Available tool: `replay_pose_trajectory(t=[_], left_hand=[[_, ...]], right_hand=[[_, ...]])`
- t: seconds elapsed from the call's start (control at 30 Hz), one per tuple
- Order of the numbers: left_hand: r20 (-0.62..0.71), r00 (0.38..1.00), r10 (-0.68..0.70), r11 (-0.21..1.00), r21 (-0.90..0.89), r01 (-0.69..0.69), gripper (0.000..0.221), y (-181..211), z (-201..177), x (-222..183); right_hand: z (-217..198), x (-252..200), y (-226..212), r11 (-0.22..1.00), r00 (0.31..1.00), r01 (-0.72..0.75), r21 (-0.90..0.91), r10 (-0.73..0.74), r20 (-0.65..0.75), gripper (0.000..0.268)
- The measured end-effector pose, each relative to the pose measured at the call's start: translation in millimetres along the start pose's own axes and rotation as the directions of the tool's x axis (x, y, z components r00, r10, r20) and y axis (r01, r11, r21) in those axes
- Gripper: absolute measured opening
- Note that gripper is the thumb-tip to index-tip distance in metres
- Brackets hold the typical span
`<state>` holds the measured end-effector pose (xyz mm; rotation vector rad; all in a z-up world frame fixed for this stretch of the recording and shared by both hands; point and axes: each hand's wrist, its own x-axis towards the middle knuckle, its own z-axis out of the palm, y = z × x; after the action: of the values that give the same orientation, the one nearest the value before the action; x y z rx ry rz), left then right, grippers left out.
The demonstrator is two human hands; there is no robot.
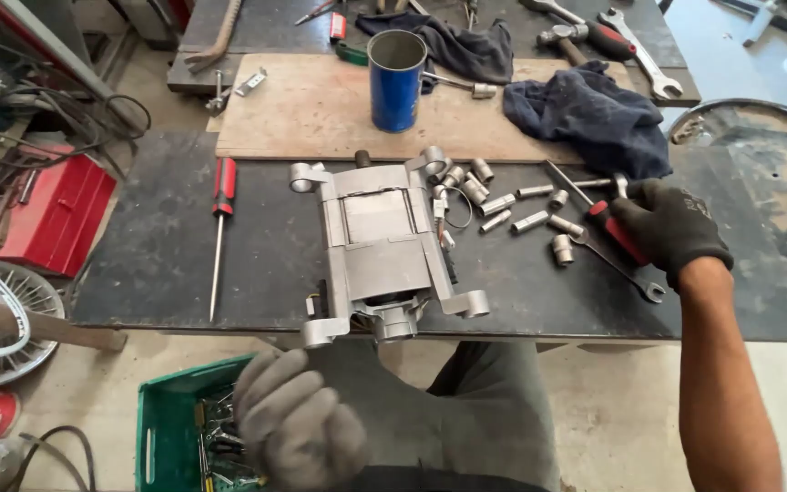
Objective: Assembling and fastening components of a metal motor housing using hand tools.
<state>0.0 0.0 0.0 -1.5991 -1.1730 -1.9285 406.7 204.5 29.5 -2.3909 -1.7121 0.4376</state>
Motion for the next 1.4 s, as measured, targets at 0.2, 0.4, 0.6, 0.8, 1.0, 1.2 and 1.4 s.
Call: replay_pose_trajectory(t=[0.2,0.4,0.6,0.8,1.0,1.2,1.4], left_hand=[[0.099,0.995,0.001,1.0,-0.005,0.0,0.04,-23.8,17.8,-15.3],[0.302,0.944,-0.132,0.961,-0.194,0.197,0.075,-56.7,5.8,-30.4],[0.225,0.974,-0.018,0.904,-0.413,0.112,0.074,-26.8,33.1,50.7],[0.25,0.886,-0.39,0.475,-0.77,0.426,0.066,-11.8,56.0,55.1],[0.286,0.757,-0.587,0.179,-0.866,0.467,0.072,-7.2,65.6,60.9],[0.35,0.554,-0.756,0.108,-0.767,0.632,0.073,4.7,68.5,116.2],[0.238,0.582,-0.778,0.265,-0.715,0.647,0.064,-8.0,82.7,154.4]], right_hand=[[19.8,-17.5,19.0,0.948,0.8,0.313,0.049,-0.236,-0.551,0.033],[-26.8,-146.9,-72.2,0.233,0.914,0.402,0.885,-0.152,-0.375,0.04],[74.0,-163.1,-76.8,0.288,0.84,0.434,0.854,-0.471,-0.268,0.042],[158.3,-142.2,-60.8,0.615,0.853,0.513,0.599,-0.441,-0.278,0.021],[75.1,-172.8,-111.3,0.372,0.825,0.459,0.807,-0.514,-0.233,0.033],[28.8,-167.3,-132.0,0.396,0.773,0.571,0.719,-0.554,-0.309,0.034],[-4.1,-167.3,-172.6,0.319,0.747,0.593,0.739,-0.56,-0.359,0.047]])
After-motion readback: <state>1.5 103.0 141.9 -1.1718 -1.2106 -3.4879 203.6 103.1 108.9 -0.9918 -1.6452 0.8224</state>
